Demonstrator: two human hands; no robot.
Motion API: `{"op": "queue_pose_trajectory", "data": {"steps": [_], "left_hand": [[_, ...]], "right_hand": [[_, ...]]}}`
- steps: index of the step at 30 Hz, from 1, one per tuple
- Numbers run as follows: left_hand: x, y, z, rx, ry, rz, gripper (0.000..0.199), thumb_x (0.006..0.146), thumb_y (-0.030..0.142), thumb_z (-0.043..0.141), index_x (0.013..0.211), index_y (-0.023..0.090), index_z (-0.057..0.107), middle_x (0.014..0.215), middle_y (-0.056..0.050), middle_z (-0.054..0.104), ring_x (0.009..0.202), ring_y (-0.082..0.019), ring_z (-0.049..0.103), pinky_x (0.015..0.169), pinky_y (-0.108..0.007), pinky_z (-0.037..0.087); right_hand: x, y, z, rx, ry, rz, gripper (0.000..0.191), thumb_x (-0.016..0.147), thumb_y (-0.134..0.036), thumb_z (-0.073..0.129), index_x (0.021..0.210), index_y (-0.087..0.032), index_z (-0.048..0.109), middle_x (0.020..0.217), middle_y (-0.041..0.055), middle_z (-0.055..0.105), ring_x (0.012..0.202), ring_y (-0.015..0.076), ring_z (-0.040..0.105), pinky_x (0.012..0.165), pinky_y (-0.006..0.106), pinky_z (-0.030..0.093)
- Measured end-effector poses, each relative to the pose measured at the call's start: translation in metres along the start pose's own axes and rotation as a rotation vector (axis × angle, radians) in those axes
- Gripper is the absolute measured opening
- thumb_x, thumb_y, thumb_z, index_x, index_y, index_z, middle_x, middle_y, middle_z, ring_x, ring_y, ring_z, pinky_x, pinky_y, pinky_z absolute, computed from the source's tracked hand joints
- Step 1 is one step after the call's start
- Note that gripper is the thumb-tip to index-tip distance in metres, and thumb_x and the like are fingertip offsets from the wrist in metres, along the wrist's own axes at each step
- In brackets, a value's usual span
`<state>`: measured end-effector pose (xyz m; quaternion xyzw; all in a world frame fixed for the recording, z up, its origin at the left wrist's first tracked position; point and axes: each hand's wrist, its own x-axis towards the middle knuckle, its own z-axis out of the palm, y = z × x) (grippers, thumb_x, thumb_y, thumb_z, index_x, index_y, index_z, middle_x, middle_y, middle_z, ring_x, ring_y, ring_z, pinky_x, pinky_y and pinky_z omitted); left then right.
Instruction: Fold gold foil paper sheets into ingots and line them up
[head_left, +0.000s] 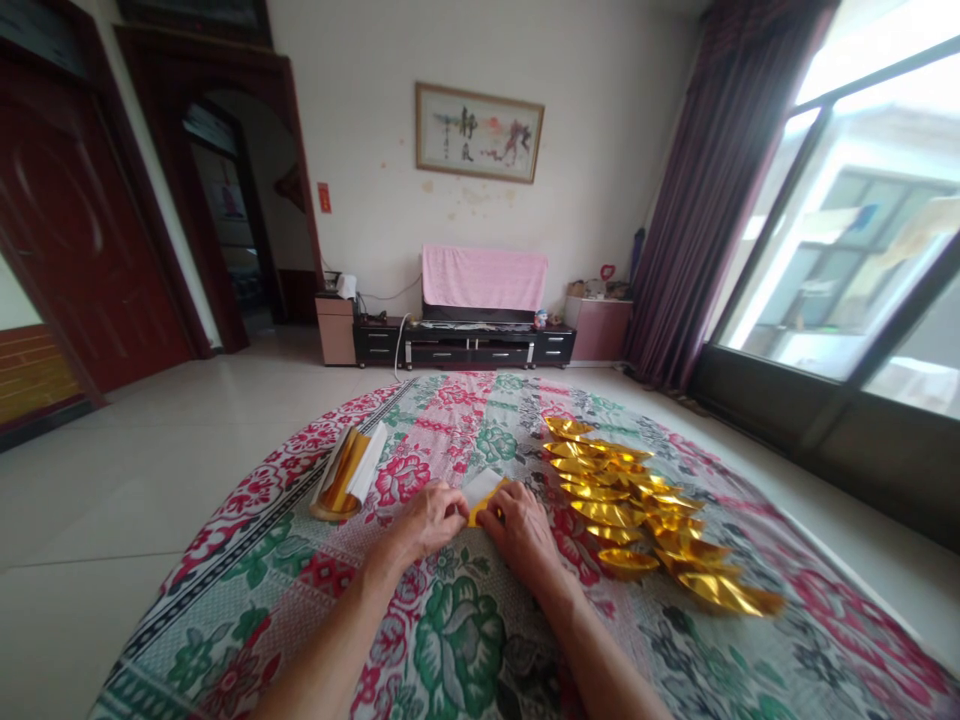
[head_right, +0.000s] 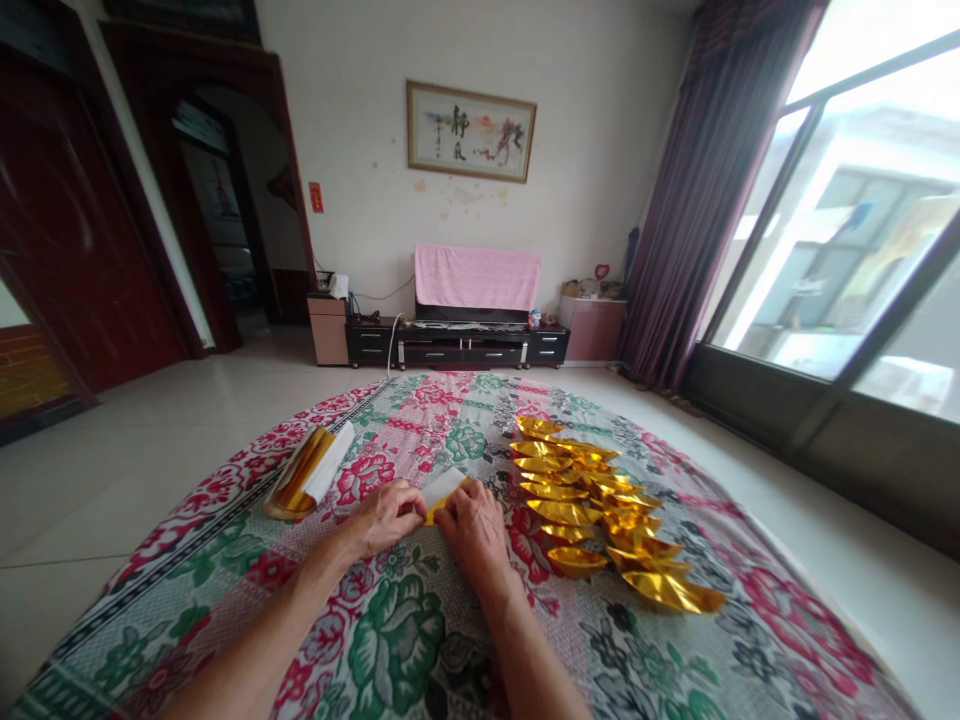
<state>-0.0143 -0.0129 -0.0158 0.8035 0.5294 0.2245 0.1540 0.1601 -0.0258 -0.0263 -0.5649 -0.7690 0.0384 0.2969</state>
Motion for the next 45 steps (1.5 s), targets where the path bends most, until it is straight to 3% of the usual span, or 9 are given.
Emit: {"op": "queue_pose_trajectory", "data": {"steps": [7, 14, 18, 24, 29, 32, 37, 45], "left_hand": [[-0.001, -0.001, 0.0, -0.024, -0.002, 0.02, 0.017, 0.074, 0.023, 0.053, 0.081, 0.023, 0.069, 0.077, -0.001, 0.057, 0.076, -0.014, 0.054, 0.073, -0.022, 0.042], [0.002, -0.003, 0.001, 0.0, -0.01, 0.025, 0.017, 0.073, 0.024, 0.055, 0.082, 0.022, 0.069, 0.076, -0.001, 0.056, 0.074, -0.014, 0.054, 0.071, -0.024, 0.043], [0.001, -0.002, 0.0, 0.002, -0.026, 0.025, 0.018, 0.073, 0.022, 0.054, 0.083, 0.022, 0.068, 0.076, -0.001, 0.057, 0.074, -0.014, 0.054, 0.072, -0.023, 0.042], [0.0, 0.002, -0.004, 0.004, -0.049, 0.018, 0.018, 0.073, 0.022, 0.053, 0.083, 0.022, 0.069, 0.078, -0.001, 0.057, 0.073, -0.013, 0.053, 0.07, -0.023, 0.041], [0.0, 0.004, -0.006, 0.026, -0.061, 0.026, 0.018, 0.075, 0.021, 0.052, 0.082, 0.022, 0.069, 0.078, -0.001, 0.058, 0.072, -0.013, 0.054, 0.068, -0.022, 0.04], [0.0, 0.005, -0.005, 0.076, -0.059, 0.062, 0.02, 0.077, 0.02, 0.05, 0.083, 0.022, 0.069, 0.078, -0.001, 0.058, 0.072, -0.012, 0.054, 0.068, -0.022, 0.039], [-0.001, 0.011, -0.001, 0.216, -0.005, 0.097, 0.022, 0.077, 0.016, 0.048, 0.082, 0.024, 0.068, 0.078, -0.001, 0.056, 0.075, -0.013, 0.053, 0.071, -0.023, 0.038], [-0.006, 0.017, 0.007, 0.248, 0.069, 0.094, 0.015, 0.078, 0.033, 0.053, 0.081, 0.024, 0.064, 0.076, -0.001, 0.058, 0.073, -0.015, 0.055, 0.068, -0.024, 0.04]], "right_hand": [[-0.001, 0.0, -0.003, -0.01, 0.011, 0.001, 0.018, 0.085, -0.027, 0.048, 0.071, -0.018, 0.056, 0.086, 0.0036, 0.056, 0.081, 0.0139, 0.052, 0.071, 0.024, 0.034], [-0.006, -0.008, 0.0, -0.066, 0.064, 0.04, 0.032, 0.078, -0.051, 0.054, 0.072, -0.019, 0.056, 0.083, 0.0037, 0.054, 0.08, 0.017, 0.051, 0.07, 0.027, 0.034], [-0.005, -0.008, 0.0, -0.047, 0.04, 0.061, 0.027, 0.077, -0.047, 0.056, 0.073, -0.02, 0.057, 0.085, 0.0036, 0.054, 0.081, 0.0174, 0.05, 0.069, 0.028, 0.033], [-0.002, 0.008, 0.002, 0.093, -0.01, 0.015, 0.005, 0.075, -0.023, 0.057, 0.079, -0.02, 0.059, 0.088, 0.0031, 0.055, 0.083, 0.016, 0.051, 0.073, 0.027, 0.036], [-0.004, 0.013, 0.003, 0.138, 0.099, -0.105, 0.02, 0.076, -0.008, 0.045, 0.083, -0.019, 0.06, 0.104, 0.0054, 0.056, 0.099, 0.0171, 0.047, 0.087, 0.03, 0.034], [-0.006, 0.008, 0.001, 0.095, 0.097, -0.102, 0.016, 0.075, -0.011, 0.048, 0.082, -0.02, 0.059, 0.109, 0.0043, 0.055, 0.102, 0.0185, 0.044, 0.086, 0.031, 0.034], [-0.009, 0.002, -0.001, -0.007, 0.064, -0.066, 0.009, 0.078, -0.025, 0.051, 0.083, -0.02, 0.058, 0.099, 0.0047, 0.055, 0.101, 0.0204, 0.042, 0.079, 0.031, 0.034], [-0.009, -0.003, -0.001, -0.151, 0.085, 0.002, 0.02, 0.087, -0.029, 0.04, 0.085, -0.018, 0.057, 0.097, 0.0081, 0.055, 0.096, 0.0218, 0.043, 0.081, 0.037, 0.031]]}}
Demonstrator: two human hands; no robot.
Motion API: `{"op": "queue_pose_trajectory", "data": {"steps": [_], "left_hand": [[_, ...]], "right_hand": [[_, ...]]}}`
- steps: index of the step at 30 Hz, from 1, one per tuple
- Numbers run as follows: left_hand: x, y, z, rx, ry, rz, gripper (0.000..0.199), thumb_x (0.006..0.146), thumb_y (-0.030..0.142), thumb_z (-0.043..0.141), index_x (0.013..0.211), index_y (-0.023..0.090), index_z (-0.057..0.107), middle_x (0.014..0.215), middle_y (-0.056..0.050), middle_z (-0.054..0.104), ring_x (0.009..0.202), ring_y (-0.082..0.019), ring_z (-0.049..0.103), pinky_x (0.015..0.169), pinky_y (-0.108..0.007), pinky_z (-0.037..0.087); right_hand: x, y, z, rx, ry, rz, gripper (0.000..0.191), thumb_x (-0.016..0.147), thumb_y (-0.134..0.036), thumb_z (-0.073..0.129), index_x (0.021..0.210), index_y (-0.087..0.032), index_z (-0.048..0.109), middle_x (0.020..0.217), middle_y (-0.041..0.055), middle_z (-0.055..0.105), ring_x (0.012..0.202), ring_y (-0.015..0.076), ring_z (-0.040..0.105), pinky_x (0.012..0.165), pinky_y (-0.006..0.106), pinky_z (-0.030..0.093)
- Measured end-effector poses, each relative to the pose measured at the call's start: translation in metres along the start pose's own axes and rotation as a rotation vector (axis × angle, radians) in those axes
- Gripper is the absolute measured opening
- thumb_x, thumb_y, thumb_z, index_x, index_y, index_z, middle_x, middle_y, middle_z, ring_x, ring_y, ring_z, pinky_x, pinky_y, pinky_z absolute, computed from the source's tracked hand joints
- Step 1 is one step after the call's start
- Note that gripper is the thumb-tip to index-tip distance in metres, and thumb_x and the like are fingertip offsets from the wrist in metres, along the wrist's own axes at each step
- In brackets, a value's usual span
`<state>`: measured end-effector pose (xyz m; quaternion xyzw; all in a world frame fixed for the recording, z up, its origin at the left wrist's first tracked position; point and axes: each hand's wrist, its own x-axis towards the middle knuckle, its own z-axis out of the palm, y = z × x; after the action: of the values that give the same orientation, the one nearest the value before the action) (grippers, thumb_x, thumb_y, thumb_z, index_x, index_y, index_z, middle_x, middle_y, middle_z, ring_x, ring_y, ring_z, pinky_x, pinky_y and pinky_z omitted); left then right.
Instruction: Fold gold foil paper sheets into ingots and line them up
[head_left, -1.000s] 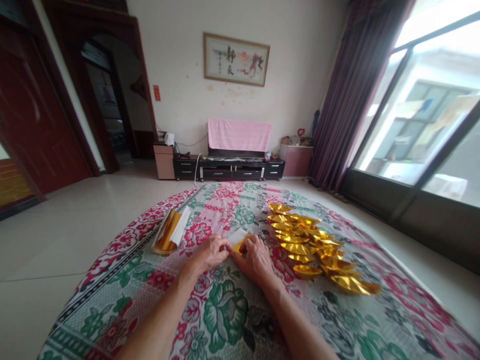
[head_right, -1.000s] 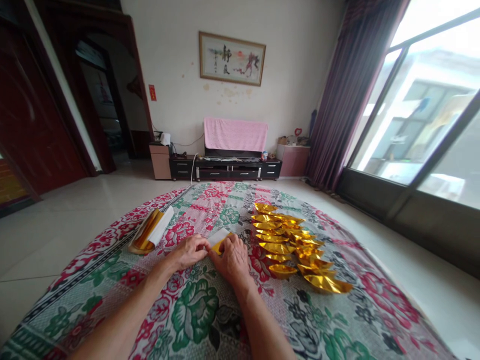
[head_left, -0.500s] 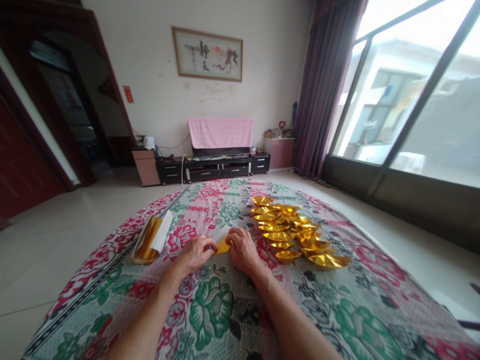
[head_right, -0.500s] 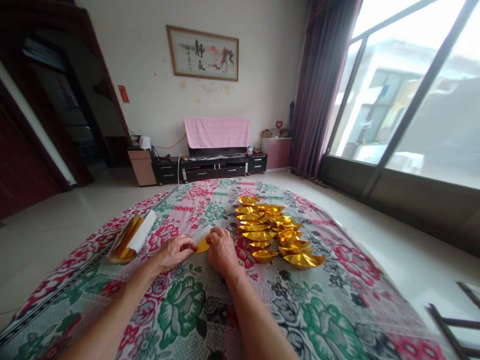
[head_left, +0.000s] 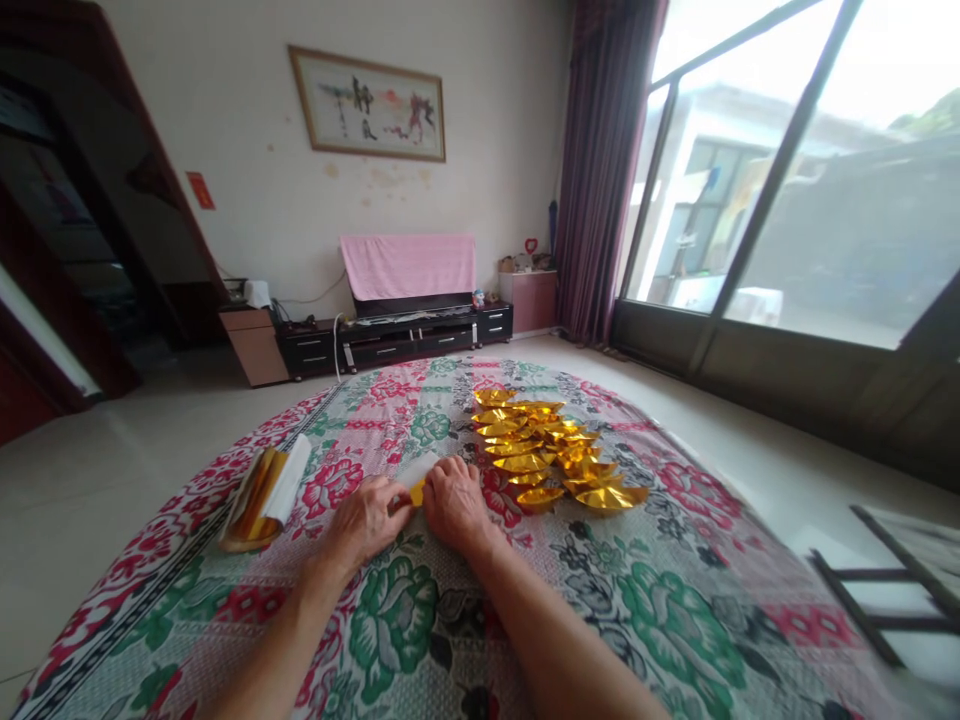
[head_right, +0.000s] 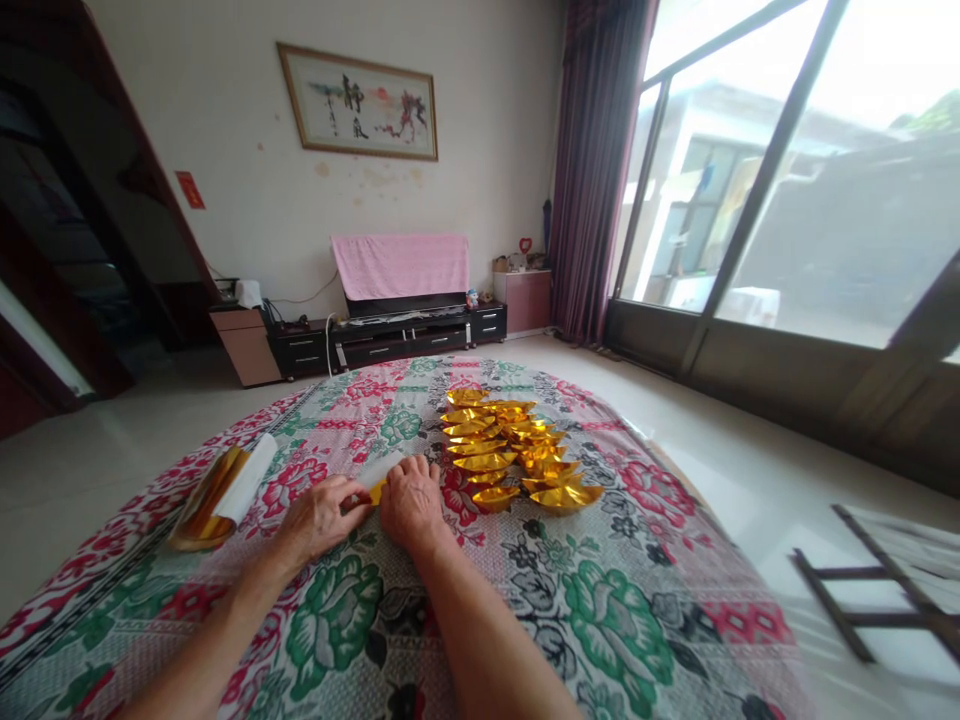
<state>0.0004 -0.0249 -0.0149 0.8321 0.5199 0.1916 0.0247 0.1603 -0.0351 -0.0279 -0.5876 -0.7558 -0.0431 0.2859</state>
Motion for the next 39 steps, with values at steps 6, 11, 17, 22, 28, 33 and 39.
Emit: {"op": "queue_pose_trajectory", "data": {"steps": [6, 11, 17, 22, 28, 33, 39], "left_hand": [[0.0, -0.009, 0.006, -0.006, 0.071, -0.048, 0.018, 0.083, 0.027, 0.045, 0.084, 0.023, 0.063, 0.079, -0.002, 0.061, 0.076, -0.016, 0.058, 0.068, -0.024, 0.04], [-0.001, -0.012, 0.007, -0.009, 0.155, -0.084, 0.02, 0.084, 0.028, 0.044, 0.089, 0.023, 0.062, 0.08, -0.002, 0.061, 0.076, -0.016, 0.058, 0.067, -0.024, 0.04], [0.0, -0.001, 0.008, 0.006, 0.238, -0.028, 0.019, 0.084, 0.025, 0.044, 0.086, 0.021, 0.063, 0.078, -0.004, 0.059, 0.078, -0.016, 0.057, 0.072, -0.025, 0.042], [0.002, 0.006, 0.014, -0.037, 0.209, 0.068, 0.016, 0.08, 0.021, 0.049, 0.086, 0.02, 0.063, 0.086, -0.006, 0.057, 0.086, -0.018, 0.054, 0.079, -0.028, 0.043], [0.002, 0.006, 0.013, -0.087, 0.122, 0.109, 0.02, 0.081, 0.019, 0.046, 0.083, 0.022, 0.066, 0.088, -0.005, 0.059, 0.087, -0.018, 0.052, 0.081, -0.03, 0.042], [0.002, 0.004, 0.015, -0.154, 0.142, 0.144, 0.022, 0.082, 0.017, 0.043, 0.086, 0.02, 0.065, 0.09, -0.006, 0.059, 0.088, -0.017, 0.054, 0.083, -0.029, 0.042], [0.004, 0.003, 0.016, -0.254, 0.149, 0.135, 0.021, 0.083, 0.017, 0.043, 0.084, 0.019, 0.064, 0.089, -0.005, 0.059, 0.086, -0.016, 0.055, 0.081, -0.027, 0.043]], "right_hand": [[0.001, 0.0, -0.005, -0.036, 0.0, 0.073, 0.021, 0.086, -0.027, 0.04, 0.084, -0.017, 0.058, 0.091, 0.0095, 0.057, 0.089, 0.0214, 0.047, 0.083, 0.038, 0.029], [-0.001, -0.001, -0.005, -0.037, -0.017, 0.087, 0.016, 0.079, -0.03, 0.049, 0.084, -0.018, 0.058, 0.091, 0.0084, 0.056, 0.085, 0.0212, 0.048, 0.075, 0.034, 0.032], [-0.004, -0.007, -0.005, -0.076, -0.007, 0.13, 0.017, 0.08, -0.031, 0.048, 0.084, -0.017, 0.058, 0.091, 0.0092, 0.056, 0.086, 0.0228, 0.049, 0.073, 0.034, 0.033], [-0.004, -0.008, -0.005, -0.004, -0.011, 0.16, 0.017, 0.084, -0.028, 0.045, 0.083, -0.018, 0.058, 0.087, 0.0073, 0.057, 0.081, 0.0196, 0.052, 0.071, 0.031, 0.034], [-0.004, 0.001, -0.007, 0.142, 0.062, 0.116, 0.021, 0.076, -0.015, 0.047, 0.092, -0.021, 0.059, 0.097, 0.0043, 0.058, 0.091, 0.0181, 0.051, 0.078, 0.028, 0.035], [-0.005, 0.009, -0.004, 0.225, 0.031, 0.045, 0.031, 0.073, -0.011, 0.045, 0.099, -0.021, 0.059, 0.112, 0.0039, 0.056, 0.101, 0.0169, 0.05, 0.088, 0.028, 0.034], [-0.007, 0.005, -0.008, 0.213, -0.014, 0.029, 0.021, 0.077, -0.012, 0.044, 0.085, -0.019, 0.062, 0.087, 0.004, 0.06, 0.086, 0.0158, 0.053, 0.079, 0.025, 0.038]]}}
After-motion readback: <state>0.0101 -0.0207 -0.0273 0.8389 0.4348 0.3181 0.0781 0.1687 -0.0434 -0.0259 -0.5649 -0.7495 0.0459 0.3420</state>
